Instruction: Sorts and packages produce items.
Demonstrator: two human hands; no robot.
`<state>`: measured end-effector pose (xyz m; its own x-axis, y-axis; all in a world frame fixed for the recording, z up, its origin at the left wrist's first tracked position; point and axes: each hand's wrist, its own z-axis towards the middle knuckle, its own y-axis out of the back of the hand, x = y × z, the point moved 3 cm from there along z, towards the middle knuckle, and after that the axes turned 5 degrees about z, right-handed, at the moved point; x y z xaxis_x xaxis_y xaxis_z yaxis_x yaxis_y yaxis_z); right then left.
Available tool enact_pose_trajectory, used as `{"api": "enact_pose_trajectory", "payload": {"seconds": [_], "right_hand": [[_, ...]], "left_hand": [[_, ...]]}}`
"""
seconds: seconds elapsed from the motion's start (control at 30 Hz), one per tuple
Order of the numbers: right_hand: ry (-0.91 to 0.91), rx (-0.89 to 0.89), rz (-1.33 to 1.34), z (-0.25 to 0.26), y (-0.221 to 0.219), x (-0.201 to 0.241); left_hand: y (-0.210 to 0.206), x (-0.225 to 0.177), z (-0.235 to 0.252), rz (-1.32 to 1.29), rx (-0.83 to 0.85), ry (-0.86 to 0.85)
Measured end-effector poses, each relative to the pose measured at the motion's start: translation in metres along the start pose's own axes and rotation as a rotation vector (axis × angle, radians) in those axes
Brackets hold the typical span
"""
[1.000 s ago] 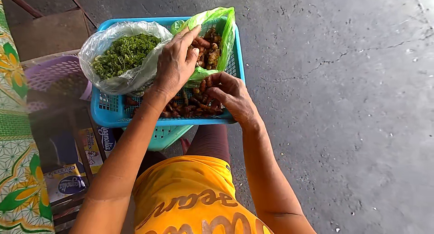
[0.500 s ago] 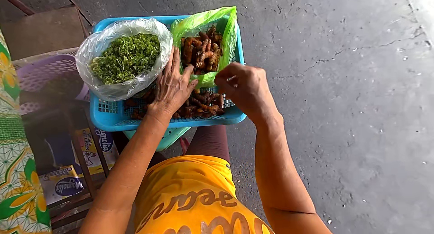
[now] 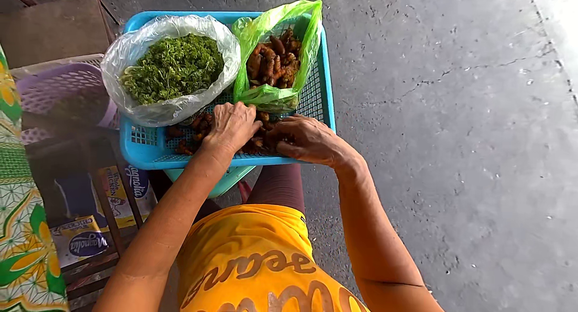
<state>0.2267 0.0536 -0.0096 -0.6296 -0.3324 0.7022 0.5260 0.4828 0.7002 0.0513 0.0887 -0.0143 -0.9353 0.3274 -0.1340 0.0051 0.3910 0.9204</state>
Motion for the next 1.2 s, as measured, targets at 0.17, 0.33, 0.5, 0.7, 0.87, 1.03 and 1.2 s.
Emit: {"api": "enact_pose_trajectory", "payload": {"seconds": [0.17, 0.33, 0.5, 0.7, 0.87, 1.03, 1.2], "right_hand": [[-0.121, -0.099, -0.119, 0.012, -0.003, 0.003], [-0.396, 0.166, -0.181, 0.034, -0.009, -0.006], [-0.12, -0.102, 0.201, 0.023, -0.002, -0.009], [-0.098, -0.413, 0.798, -0.016, 0.01, 0.011], [-0.017, -0.494, 1.022, -0.021, 0.007, 0.005], [-0.01, -0.549, 1.186, -0.02, 0.012, 0.0], [0.003, -0.554, 1.014, -0.021, 0.006, 0.001]], "left_hand": [[0.002, -0.002, 0.006, -0.076, 0.042, -0.008], [-0.004, -0.001, 0.003, -0.18, 0.121, -0.065], [0.002, 0.014, -0.003, -0.589, -0.126, -0.13], [0.02, 0.017, -0.017, -1.343, -0.056, -0.136], [0.017, 0.015, -0.011, -1.185, -0.173, -0.196], [0.017, 0.005, -0.014, -0.403, -0.782, -0.212], [0.051, -0.007, 0.007, -0.194, -0.795, -0.214]]}}
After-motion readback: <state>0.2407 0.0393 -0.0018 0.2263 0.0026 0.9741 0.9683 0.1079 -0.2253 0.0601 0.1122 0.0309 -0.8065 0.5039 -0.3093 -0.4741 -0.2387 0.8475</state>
